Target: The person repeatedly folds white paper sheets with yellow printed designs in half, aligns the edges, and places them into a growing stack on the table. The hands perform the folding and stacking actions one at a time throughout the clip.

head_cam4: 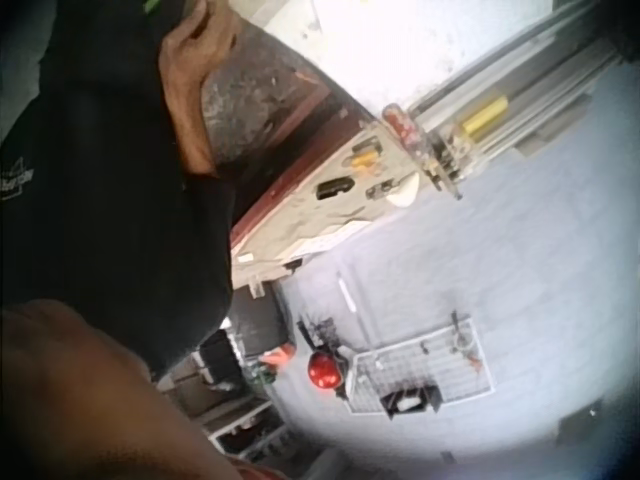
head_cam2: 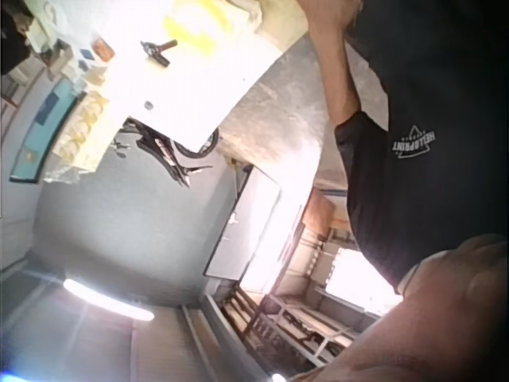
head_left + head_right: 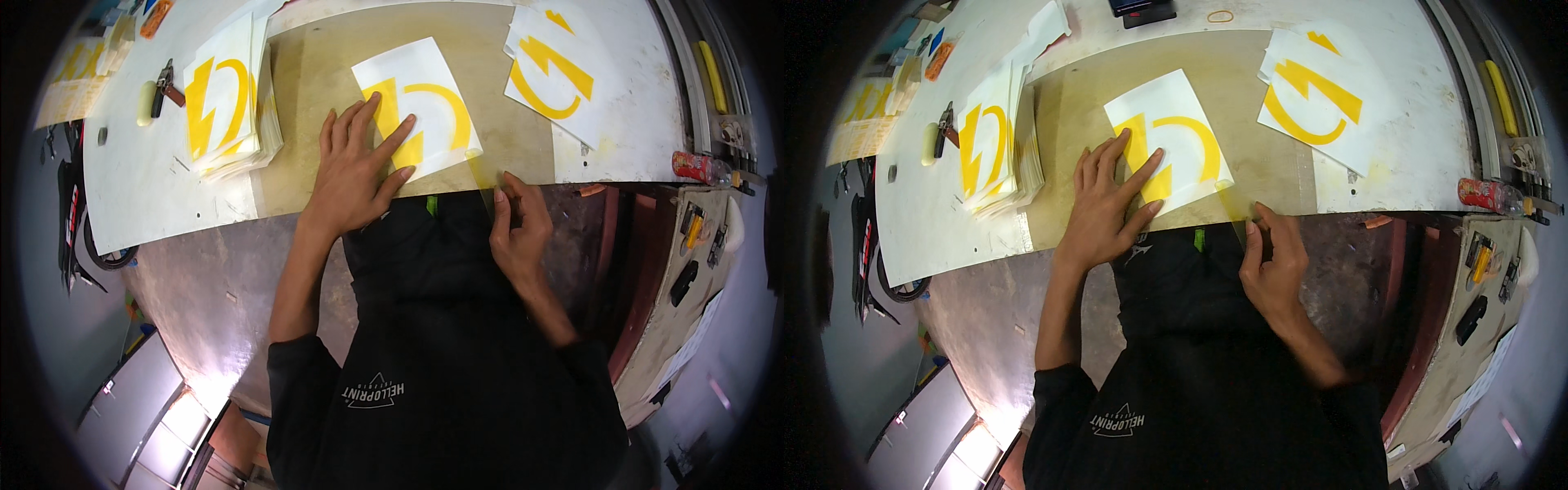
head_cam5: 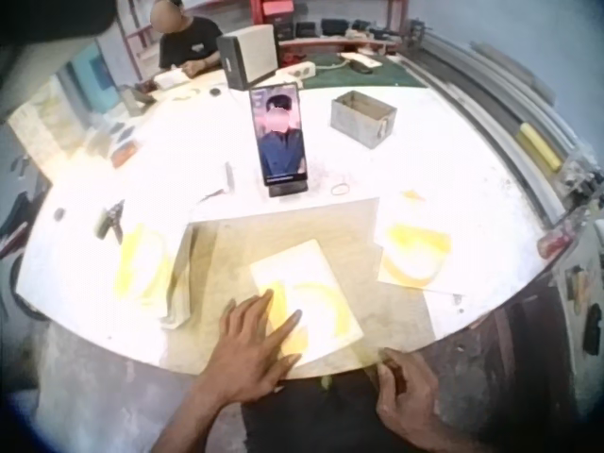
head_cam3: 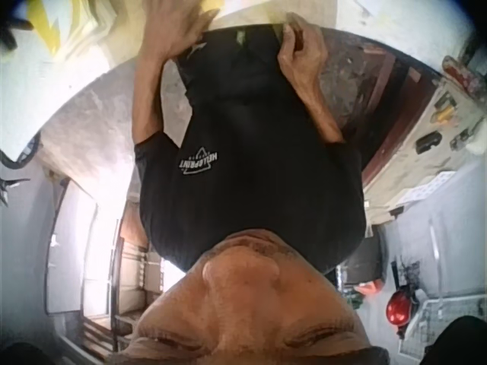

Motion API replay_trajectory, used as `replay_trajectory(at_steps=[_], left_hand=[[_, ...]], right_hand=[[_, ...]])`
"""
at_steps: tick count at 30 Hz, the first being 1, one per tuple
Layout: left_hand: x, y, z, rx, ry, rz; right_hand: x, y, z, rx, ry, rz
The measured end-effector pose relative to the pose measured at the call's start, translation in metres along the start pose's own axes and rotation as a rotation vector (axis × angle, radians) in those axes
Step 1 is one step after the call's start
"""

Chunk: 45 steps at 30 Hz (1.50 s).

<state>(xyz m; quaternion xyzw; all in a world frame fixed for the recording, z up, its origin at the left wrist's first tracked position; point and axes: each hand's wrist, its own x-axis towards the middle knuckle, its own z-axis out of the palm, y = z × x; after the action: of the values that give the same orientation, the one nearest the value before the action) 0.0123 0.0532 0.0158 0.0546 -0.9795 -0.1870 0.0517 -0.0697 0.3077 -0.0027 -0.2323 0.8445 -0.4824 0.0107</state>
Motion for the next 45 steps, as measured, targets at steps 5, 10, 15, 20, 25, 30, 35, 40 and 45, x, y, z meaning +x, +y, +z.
replay_trajectory(at_steps=[5, 10, 15, 20, 25, 30, 35, 40, 45], left_hand=[[0.001, -0.002, 0.003, 0.022, -0.018, -0.010], [-0.001, -0.001, 0.001, 0.024, -0.023, -0.018], [0.001, 0.009, 0.004, -0.093, 0.118, -0.083], [-0.013, 0.042, 0.035, -0.100, 0.258, 0.055], [-0.007, 0.057, 0.031, -0.294, 0.341, 0.039], [-0.002, 0.017, -0.031, -1.129, 0.759, -0.448], [-0.005, -0.041, -0.110, -0.591, 1.114, -0.057], [-0.052, -0.091, -0.138, 0.069, 0.449, -0.225], [-0.092, -0.094, -0.121, -0.001, 0.313, -0.302]], right_hand=[[-0.025, -0.033, 0.031, 0.057, -0.149, -0.027], [-0.006, -0.009, 0.013, -0.108, -0.016, -0.210], [0.019, 0.010, -0.033, 0.001, 0.183, 0.120], [0.024, 0.027, -0.027, -0.062, 0.148, 0.018], [0.038, 0.034, -0.031, -0.070, 0.153, -0.100], [0.057, 0.038, -0.046, -0.329, 0.042, -0.213], [0.061, 0.040, -0.046, -0.373, 0.077, -0.280], [0.069, 0.051, -0.055, -0.416, 0.082, -0.313], [0.125, 0.056, -0.074, -0.501, -0.039, -0.385]])
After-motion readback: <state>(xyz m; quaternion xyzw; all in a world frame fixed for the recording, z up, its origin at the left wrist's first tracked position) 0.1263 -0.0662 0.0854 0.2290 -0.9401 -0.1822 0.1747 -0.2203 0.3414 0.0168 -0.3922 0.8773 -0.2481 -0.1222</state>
